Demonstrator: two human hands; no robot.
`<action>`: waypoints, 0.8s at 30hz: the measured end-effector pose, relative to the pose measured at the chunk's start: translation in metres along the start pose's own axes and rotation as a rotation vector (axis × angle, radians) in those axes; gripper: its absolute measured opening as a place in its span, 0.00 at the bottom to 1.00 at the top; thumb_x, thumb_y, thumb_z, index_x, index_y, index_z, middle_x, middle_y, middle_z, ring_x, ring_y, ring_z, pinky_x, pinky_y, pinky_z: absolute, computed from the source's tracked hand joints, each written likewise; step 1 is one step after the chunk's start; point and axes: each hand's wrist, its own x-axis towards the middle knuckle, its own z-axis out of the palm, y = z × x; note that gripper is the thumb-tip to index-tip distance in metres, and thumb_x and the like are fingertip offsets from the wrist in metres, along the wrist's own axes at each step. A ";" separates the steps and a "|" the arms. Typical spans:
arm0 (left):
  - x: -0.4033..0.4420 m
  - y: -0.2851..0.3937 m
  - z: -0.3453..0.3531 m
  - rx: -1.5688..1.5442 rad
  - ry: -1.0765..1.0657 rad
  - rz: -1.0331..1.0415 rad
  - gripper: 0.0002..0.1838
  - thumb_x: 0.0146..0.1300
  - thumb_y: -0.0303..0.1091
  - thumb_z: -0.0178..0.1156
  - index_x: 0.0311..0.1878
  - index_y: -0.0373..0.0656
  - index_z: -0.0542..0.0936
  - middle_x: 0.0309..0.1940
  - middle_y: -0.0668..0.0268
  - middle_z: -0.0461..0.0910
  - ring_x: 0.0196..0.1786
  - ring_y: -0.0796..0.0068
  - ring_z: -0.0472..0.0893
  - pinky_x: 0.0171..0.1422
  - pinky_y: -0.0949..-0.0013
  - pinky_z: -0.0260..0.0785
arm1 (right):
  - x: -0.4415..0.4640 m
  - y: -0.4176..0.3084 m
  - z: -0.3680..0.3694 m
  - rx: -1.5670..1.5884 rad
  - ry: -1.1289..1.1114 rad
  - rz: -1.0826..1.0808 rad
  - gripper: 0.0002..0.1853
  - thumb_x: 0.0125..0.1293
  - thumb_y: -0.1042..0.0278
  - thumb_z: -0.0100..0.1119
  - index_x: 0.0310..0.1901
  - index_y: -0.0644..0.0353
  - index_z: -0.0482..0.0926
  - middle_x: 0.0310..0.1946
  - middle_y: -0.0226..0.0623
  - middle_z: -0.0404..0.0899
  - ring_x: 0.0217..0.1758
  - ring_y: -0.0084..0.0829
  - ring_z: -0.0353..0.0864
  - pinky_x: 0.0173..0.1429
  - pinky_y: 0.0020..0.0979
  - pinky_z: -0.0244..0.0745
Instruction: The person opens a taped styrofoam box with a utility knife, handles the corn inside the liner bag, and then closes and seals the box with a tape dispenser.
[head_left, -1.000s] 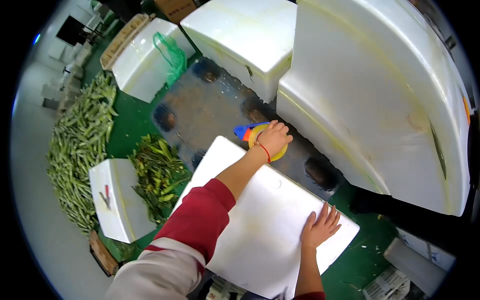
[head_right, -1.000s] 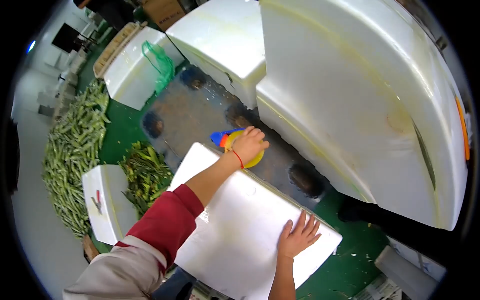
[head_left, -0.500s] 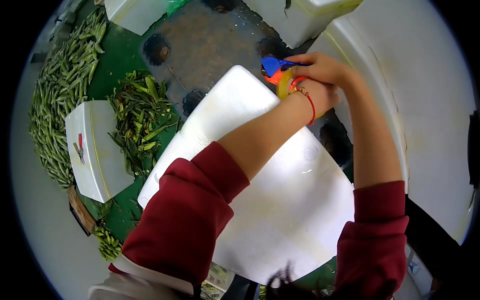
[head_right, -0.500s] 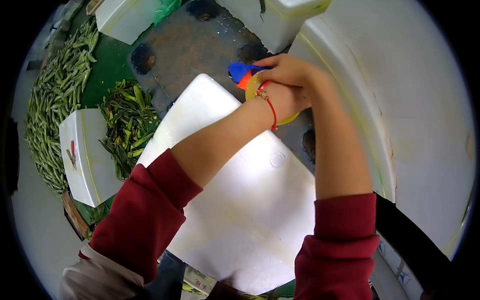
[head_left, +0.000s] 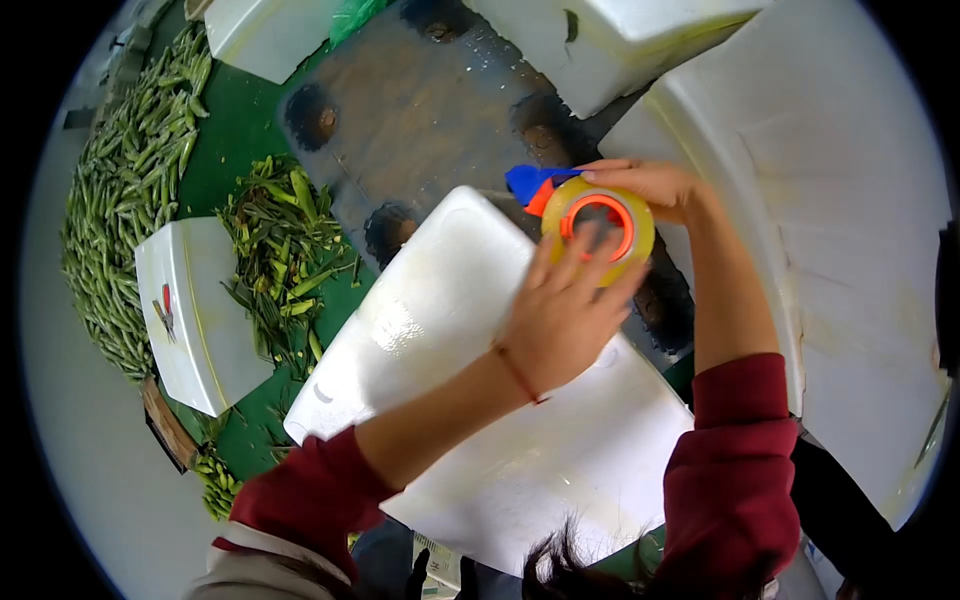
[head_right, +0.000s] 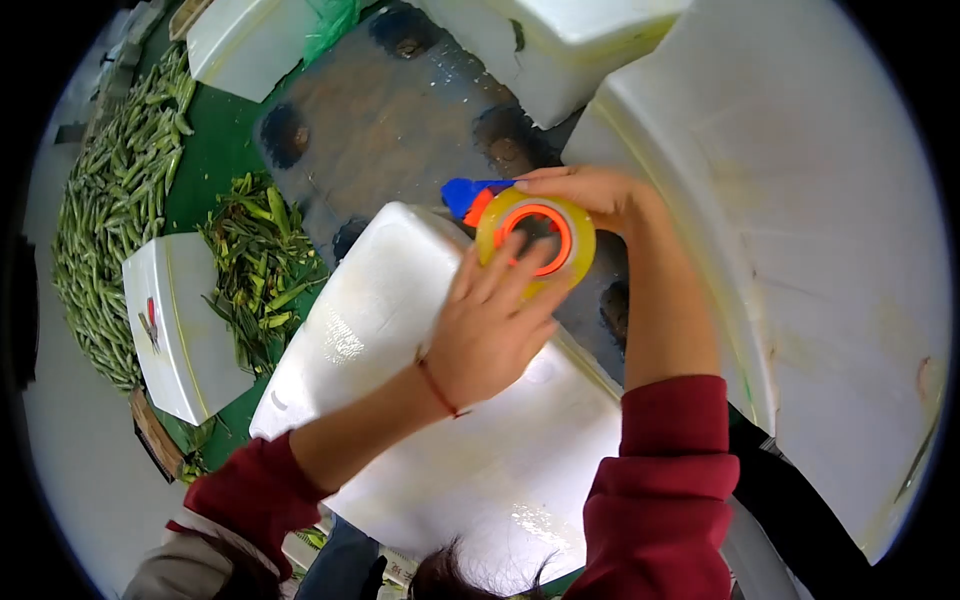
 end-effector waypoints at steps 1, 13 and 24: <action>-0.006 0.004 -0.001 0.041 -0.052 -0.043 0.26 0.60 0.44 0.56 0.62 0.48 0.71 0.64 0.54 0.64 0.67 0.53 0.62 0.69 0.43 0.50 | -0.003 0.004 -0.001 0.032 -0.020 -0.012 0.29 0.63 0.51 0.59 0.62 0.56 0.68 0.55 0.35 0.74 0.56 0.25 0.74 0.60 0.29 0.71; 0.000 0.015 0.004 0.250 -0.255 -0.147 0.35 0.56 0.46 0.57 0.66 0.41 0.63 0.67 0.48 0.59 0.70 0.51 0.58 0.72 0.40 0.40 | -0.026 0.032 -0.024 0.268 -0.161 -0.211 0.25 0.63 0.62 0.58 0.59 0.66 0.71 0.51 0.41 0.77 0.49 0.24 0.80 0.48 0.25 0.81; -0.002 0.015 0.007 0.273 -0.293 -0.168 0.36 0.53 0.41 0.58 0.66 0.38 0.63 0.68 0.50 0.58 0.69 0.51 0.60 0.72 0.42 0.39 | -0.112 0.115 -0.052 0.366 -0.023 -0.159 0.22 0.61 0.63 0.57 0.55 0.63 0.76 0.45 0.39 0.80 0.45 0.24 0.80 0.49 0.26 0.79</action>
